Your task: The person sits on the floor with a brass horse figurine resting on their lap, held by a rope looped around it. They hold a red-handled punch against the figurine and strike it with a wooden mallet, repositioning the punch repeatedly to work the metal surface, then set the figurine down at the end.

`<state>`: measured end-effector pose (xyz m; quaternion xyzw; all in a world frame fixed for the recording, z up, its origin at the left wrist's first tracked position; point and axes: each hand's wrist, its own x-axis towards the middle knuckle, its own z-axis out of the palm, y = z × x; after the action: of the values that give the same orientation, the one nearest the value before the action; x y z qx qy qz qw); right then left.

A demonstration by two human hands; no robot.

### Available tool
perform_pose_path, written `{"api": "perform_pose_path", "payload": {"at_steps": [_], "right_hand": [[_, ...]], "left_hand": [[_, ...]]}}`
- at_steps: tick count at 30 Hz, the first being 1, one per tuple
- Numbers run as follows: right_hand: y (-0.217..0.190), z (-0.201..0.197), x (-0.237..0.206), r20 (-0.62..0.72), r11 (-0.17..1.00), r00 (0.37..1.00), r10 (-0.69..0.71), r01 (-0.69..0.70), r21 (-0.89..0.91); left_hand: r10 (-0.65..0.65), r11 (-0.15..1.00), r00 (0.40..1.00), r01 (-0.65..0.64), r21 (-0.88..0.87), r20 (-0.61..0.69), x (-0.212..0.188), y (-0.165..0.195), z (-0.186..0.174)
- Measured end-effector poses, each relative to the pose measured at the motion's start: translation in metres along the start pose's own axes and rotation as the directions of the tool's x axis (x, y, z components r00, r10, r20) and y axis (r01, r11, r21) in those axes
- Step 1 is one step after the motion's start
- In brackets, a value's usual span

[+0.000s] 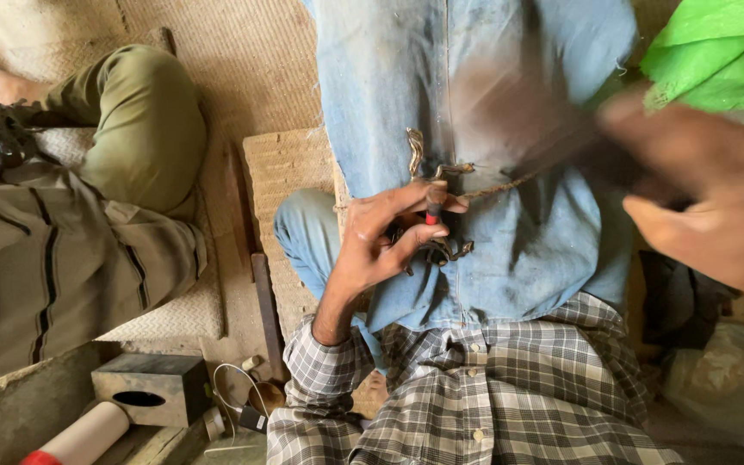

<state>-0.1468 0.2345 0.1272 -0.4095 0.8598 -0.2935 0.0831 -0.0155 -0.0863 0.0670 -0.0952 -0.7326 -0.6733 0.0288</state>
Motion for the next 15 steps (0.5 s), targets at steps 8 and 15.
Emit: {"api": "perform_pose_path", "payload": {"at_steps": [8,15], "right_hand": [[-0.005,0.0008,0.0107,0.284,0.95,0.959,-0.007,0.095,-0.298],[-0.0035,0.0087,0.0055,0.334,0.932,0.936,0.11,0.02,-0.362]], "left_hand": [[0.005,1.0,1.0,-0.005,-0.002,0.029,-0.0029,-0.0049,-0.0024],[-0.046,0.994,0.998,0.05,-0.101,0.041,-0.0023,0.0003,-0.0021]]}}
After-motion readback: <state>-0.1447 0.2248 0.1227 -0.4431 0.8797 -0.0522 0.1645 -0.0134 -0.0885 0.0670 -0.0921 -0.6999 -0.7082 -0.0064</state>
